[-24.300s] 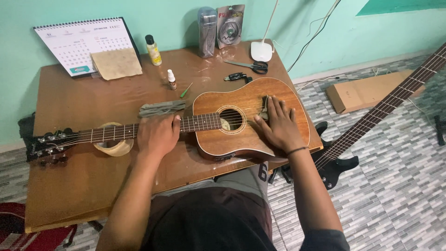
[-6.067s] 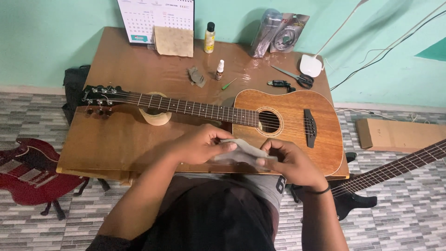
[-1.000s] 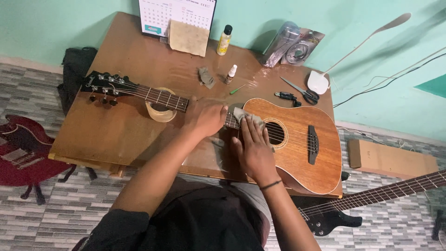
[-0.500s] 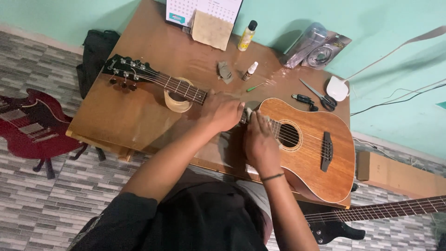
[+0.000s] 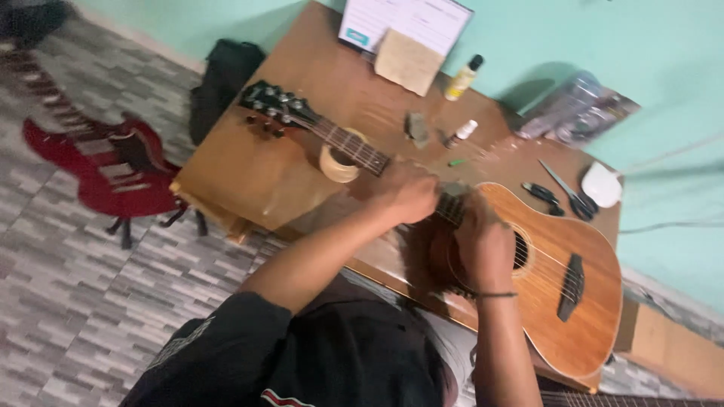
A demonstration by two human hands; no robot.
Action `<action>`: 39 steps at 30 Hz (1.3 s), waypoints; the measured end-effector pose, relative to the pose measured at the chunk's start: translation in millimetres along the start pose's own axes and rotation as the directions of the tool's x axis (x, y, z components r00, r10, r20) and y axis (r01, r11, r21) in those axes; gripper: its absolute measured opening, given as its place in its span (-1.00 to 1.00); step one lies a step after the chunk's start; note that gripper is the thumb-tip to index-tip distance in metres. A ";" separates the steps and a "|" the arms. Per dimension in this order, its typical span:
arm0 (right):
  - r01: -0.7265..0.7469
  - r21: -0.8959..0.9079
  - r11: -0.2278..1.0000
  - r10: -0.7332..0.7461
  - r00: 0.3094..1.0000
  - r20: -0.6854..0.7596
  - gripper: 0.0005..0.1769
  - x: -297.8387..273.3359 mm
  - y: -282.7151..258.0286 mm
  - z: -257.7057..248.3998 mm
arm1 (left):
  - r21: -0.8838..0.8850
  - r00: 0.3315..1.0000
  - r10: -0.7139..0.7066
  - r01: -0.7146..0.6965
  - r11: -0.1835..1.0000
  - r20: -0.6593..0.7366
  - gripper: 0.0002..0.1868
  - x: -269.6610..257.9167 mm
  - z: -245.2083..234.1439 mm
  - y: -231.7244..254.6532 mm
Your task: The person cleans the headstock and tuning pegs of an acoustic guitar with a cloth. They then apply a liquid from a small bottle onto the cloth and wipe the guitar's body and fretboard. Finally, the person lifts the guitar to inspect the neck.
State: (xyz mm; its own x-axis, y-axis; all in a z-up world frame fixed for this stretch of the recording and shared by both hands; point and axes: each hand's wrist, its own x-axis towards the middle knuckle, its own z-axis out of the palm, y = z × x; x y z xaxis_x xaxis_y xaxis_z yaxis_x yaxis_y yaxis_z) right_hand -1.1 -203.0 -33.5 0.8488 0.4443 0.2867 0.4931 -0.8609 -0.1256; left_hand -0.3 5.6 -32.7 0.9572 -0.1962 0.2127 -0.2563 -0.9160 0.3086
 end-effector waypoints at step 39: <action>-0.185 0.937 0.295 -0.135 0.963 0.233 -0.82 -22.5 -43.4 -67.9 | -0.921 0.997 0.079 -0.014 0.389 0.019 -0.82 -82.1 -84.0 3.3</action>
State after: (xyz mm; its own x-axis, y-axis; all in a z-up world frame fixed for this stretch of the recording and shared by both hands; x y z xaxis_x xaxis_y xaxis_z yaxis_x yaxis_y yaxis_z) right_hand -54.6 -192.5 29.9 0.7955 0.6017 0.0717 0.1671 -0.1041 -0.9804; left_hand -91.0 48.0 28.8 0.9362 -0.2747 0.2192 -0.2366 -0.0312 0.9711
